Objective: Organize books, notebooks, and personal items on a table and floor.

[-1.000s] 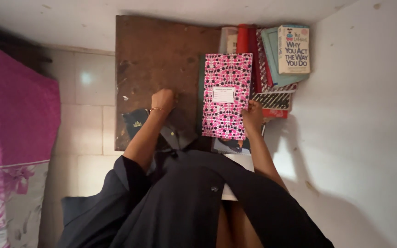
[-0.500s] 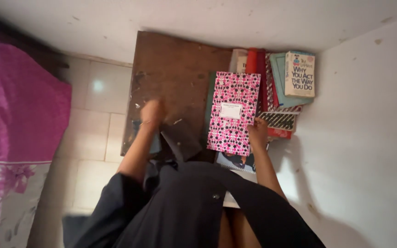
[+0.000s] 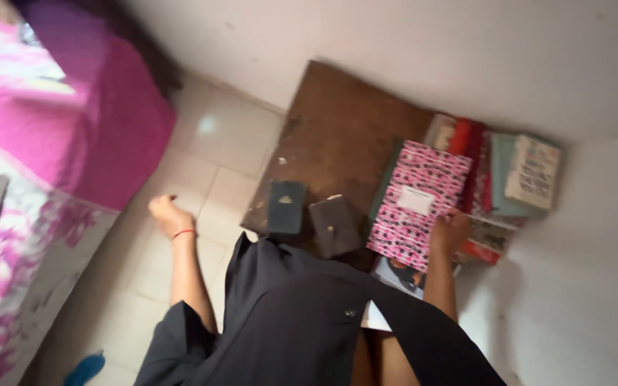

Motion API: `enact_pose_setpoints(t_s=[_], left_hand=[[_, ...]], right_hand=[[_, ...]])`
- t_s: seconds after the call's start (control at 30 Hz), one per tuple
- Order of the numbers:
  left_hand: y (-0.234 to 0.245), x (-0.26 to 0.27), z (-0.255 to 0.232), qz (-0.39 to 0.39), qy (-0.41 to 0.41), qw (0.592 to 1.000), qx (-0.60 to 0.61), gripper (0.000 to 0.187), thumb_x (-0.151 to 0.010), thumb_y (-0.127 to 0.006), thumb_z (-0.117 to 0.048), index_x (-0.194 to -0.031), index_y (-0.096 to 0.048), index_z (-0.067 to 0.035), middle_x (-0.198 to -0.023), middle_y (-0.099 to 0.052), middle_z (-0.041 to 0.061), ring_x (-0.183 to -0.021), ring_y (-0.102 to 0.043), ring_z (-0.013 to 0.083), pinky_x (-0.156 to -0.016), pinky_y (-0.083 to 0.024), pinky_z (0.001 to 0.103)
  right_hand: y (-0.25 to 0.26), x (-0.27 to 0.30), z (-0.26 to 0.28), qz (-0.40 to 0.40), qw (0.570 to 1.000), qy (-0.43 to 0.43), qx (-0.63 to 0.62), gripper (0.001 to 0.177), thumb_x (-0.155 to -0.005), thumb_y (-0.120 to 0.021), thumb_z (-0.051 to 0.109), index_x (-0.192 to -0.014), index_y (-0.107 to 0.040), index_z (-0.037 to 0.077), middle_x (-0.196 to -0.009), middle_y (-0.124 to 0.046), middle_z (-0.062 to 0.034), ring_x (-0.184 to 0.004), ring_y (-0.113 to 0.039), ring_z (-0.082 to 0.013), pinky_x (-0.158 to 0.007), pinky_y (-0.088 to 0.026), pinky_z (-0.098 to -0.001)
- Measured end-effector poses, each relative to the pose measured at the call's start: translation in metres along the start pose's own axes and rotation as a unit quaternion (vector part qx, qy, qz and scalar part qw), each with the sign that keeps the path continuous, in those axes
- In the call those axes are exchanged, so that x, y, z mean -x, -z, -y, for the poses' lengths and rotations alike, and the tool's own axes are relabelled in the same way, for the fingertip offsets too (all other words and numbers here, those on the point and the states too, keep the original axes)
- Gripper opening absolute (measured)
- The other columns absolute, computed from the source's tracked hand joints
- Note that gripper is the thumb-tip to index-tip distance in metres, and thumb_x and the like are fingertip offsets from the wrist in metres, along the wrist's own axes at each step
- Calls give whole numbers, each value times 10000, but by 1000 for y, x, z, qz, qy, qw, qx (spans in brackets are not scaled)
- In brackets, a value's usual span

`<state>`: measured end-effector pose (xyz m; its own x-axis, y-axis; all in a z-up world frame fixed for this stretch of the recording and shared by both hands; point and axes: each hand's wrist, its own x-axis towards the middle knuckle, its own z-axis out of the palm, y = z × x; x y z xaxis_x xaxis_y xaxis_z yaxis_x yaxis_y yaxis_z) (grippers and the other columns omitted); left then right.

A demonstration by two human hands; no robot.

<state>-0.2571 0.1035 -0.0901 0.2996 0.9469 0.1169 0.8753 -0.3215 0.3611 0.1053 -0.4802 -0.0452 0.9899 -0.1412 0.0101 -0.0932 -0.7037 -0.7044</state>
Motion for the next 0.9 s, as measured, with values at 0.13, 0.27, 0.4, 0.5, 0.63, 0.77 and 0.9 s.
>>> enact_pose_setpoints(t_s=[0.13,0.27,0.4,0.5,0.63,0.77,0.9], left_hand=[[30,6,-56,122,63,979,150,317,-763,-623,71,-1011,-776,-53,-932,-762,158,-877,-742,306,-816,-587,409],[54,8,-123,248,41,935,252,245,-927,-538,-104,-1055,-747,-102,-940,-750,144,-802,-726,333,-689,-573,457],[81,13,-157,183,-109,964,159,256,-1006,-544,-340,-1005,-715,-151,-878,-745,146,-838,-682,398,-666,-507,506],[124,-8,-164,147,-76,958,232,389,-1031,-515,-436,-852,-707,-149,-833,-737,121,-793,-692,379,-665,-515,485],[181,-4,-104,26,55,961,269,448,-1011,-537,-505,-803,-735,-161,-797,-711,134,-733,-684,372,-618,-515,469],[213,44,20,-120,199,951,204,425,-1037,-623,-472,-835,-728,-113,-742,-656,178,-696,-647,388,-596,-473,492],[248,175,147,-246,155,927,236,193,-885,-611,-33,-1068,-673,-42,-879,-686,140,-759,-685,306,-657,-540,423]], right_hand=[[-30,-2,66,-23,992,114,-45,352,-813,-702,-40,-1163,-681,-21,-1142,-715,-167,-1056,-682,-237,-959,-527,-338],[-70,7,154,106,968,154,-166,339,-867,-702,-45,-1198,-650,3,-1184,-708,-121,-1064,-673,-204,-949,-538,-314],[-81,34,263,234,951,172,-103,266,-959,-696,-17,-1220,-707,35,-1056,-733,-118,-949,-696,-217,-790,-555,-334],[-107,31,291,372,852,187,-316,234,-948,-629,28,-1182,-634,45,-1128,-710,-49,-915,-731,-137,-728,-647,-272],[-111,74,366,496,801,199,-271,231,-985,-632,66,-1207,-673,20,-1001,-733,-57,-834,-763,-109,-624,-649,-265],[-151,123,392,551,798,225,-91,216,-1030,-615,234,-988,-724,52,-634,-615,-55,-378,-473,-94,-341,-348,-265],[-202,201,360,575,772,259,-81,418,-1080,-619,347,-805,-641,34,-556,-515,-6,-415,-452,-69,-382,-349,-257]])
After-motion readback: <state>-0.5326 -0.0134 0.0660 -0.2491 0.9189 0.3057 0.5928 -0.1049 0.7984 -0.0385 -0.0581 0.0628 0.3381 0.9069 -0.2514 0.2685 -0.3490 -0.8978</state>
